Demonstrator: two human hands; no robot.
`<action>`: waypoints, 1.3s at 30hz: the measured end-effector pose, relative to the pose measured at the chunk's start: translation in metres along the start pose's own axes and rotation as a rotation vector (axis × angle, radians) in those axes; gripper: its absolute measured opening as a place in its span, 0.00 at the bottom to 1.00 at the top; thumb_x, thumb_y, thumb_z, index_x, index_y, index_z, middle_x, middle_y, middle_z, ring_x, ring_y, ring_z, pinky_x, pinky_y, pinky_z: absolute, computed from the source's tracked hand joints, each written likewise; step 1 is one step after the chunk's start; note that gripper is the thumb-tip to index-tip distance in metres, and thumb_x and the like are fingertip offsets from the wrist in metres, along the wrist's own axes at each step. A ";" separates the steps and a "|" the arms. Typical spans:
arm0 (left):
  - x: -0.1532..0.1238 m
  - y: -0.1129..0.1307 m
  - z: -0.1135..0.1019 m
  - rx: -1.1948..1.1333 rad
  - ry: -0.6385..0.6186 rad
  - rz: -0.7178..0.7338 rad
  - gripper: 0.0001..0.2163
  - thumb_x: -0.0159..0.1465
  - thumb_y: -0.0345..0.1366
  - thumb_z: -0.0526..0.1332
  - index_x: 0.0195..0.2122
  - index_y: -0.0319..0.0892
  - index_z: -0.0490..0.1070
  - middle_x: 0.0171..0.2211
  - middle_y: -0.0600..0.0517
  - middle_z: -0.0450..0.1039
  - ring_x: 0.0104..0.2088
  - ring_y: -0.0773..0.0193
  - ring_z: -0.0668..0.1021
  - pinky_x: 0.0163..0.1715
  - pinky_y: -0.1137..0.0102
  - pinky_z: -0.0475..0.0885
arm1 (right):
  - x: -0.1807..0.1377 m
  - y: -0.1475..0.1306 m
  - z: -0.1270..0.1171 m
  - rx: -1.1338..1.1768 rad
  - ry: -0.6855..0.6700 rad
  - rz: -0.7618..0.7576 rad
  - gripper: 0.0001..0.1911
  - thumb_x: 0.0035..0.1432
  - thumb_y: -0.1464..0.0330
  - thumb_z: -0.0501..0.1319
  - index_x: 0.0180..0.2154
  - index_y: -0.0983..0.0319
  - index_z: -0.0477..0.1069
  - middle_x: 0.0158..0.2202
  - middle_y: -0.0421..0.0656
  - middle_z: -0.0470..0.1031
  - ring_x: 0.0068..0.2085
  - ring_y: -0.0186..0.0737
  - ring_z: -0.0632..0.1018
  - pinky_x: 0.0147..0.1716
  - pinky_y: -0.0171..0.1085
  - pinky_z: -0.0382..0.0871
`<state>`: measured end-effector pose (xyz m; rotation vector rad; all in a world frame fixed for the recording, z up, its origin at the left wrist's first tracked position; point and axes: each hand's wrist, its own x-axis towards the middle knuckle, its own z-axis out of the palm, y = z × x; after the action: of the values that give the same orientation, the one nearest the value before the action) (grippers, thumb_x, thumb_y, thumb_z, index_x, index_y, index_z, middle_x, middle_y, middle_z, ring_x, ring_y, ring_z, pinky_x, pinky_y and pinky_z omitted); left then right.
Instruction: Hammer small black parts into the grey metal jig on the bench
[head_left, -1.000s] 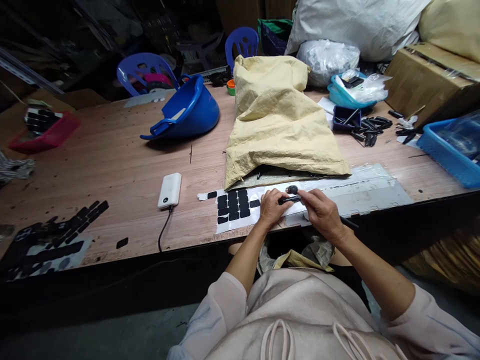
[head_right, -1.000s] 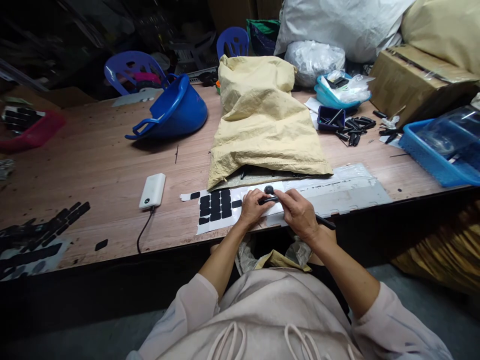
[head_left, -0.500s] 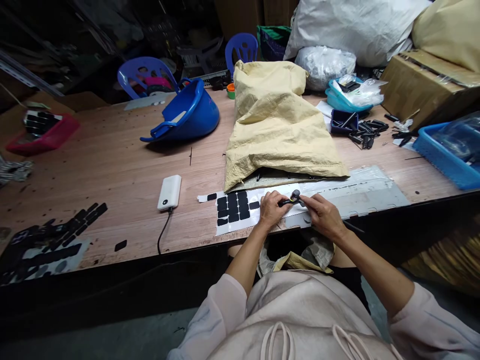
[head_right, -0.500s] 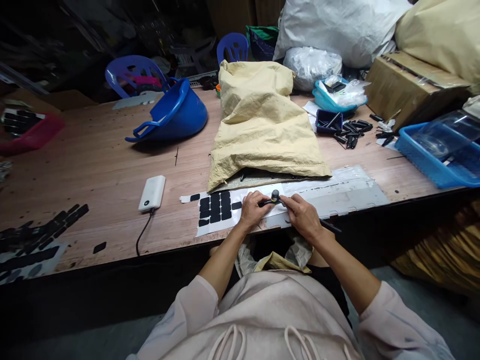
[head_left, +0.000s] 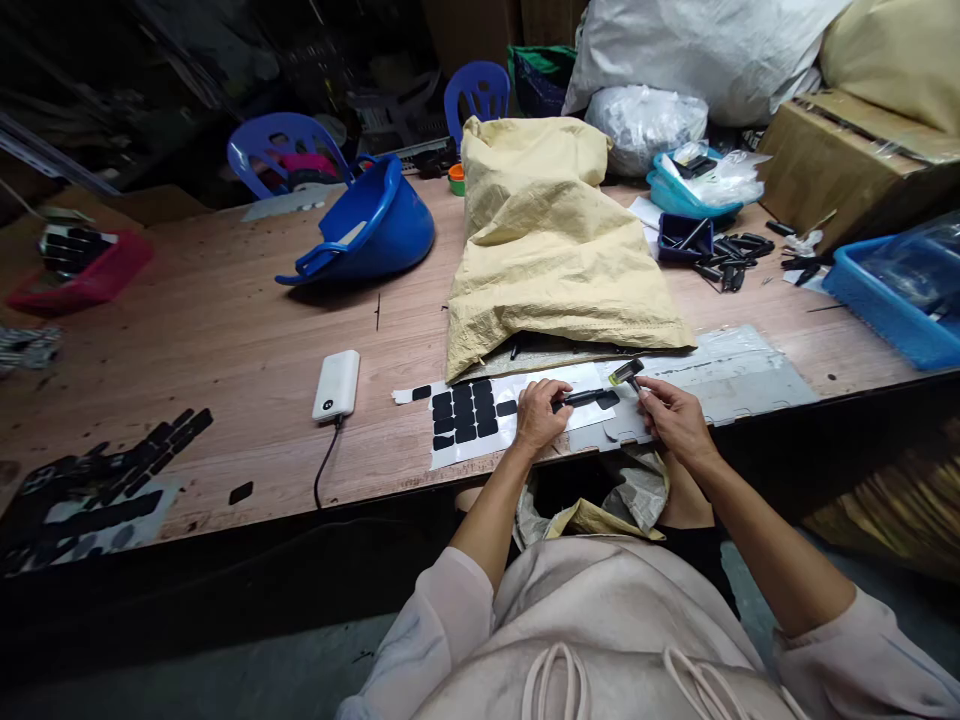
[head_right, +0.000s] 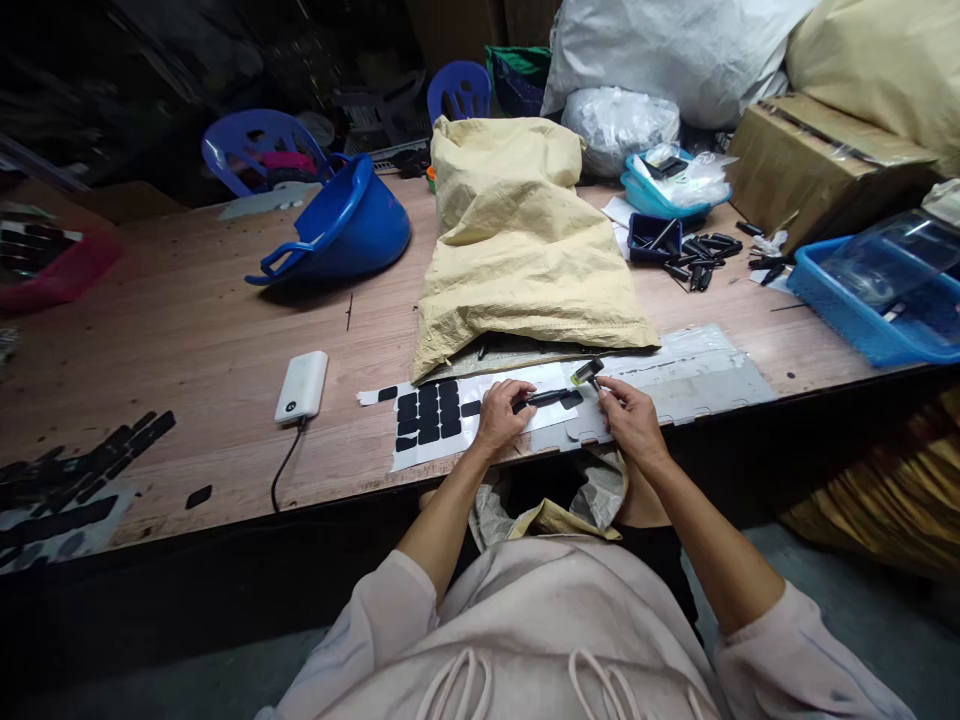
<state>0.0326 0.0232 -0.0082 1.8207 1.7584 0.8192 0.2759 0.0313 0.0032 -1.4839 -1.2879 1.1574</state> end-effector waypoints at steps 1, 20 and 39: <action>0.000 -0.001 0.000 -0.005 0.005 0.000 0.13 0.57 0.26 0.68 0.42 0.46 0.81 0.38 0.52 0.80 0.45 0.55 0.77 0.51 0.59 0.70 | 0.000 -0.001 0.000 0.042 -0.001 0.039 0.33 0.55 0.47 0.68 0.54 0.63 0.80 0.29 0.40 0.75 0.23 0.32 0.70 0.19 0.33 0.64; -0.002 -0.003 0.000 0.038 0.002 0.022 0.10 0.57 0.28 0.71 0.40 0.46 0.82 0.38 0.51 0.80 0.45 0.54 0.78 0.49 0.59 0.69 | 0.001 -0.006 0.009 0.076 0.016 0.112 0.33 0.53 0.48 0.66 0.53 0.63 0.79 0.28 0.38 0.73 0.20 0.29 0.68 0.16 0.32 0.65; 0.029 0.037 -0.007 0.259 -0.200 0.147 0.04 0.62 0.37 0.72 0.33 0.42 0.82 0.37 0.47 0.79 0.44 0.54 0.79 0.46 0.63 0.73 | 0.002 -0.002 0.012 0.073 0.035 0.072 0.32 0.54 0.50 0.64 0.54 0.63 0.79 0.28 0.38 0.72 0.19 0.29 0.66 0.15 0.32 0.64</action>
<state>0.0543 0.0496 0.0253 2.1384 1.6794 0.4570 0.2638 0.0341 0.0017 -1.5008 -1.1654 1.2070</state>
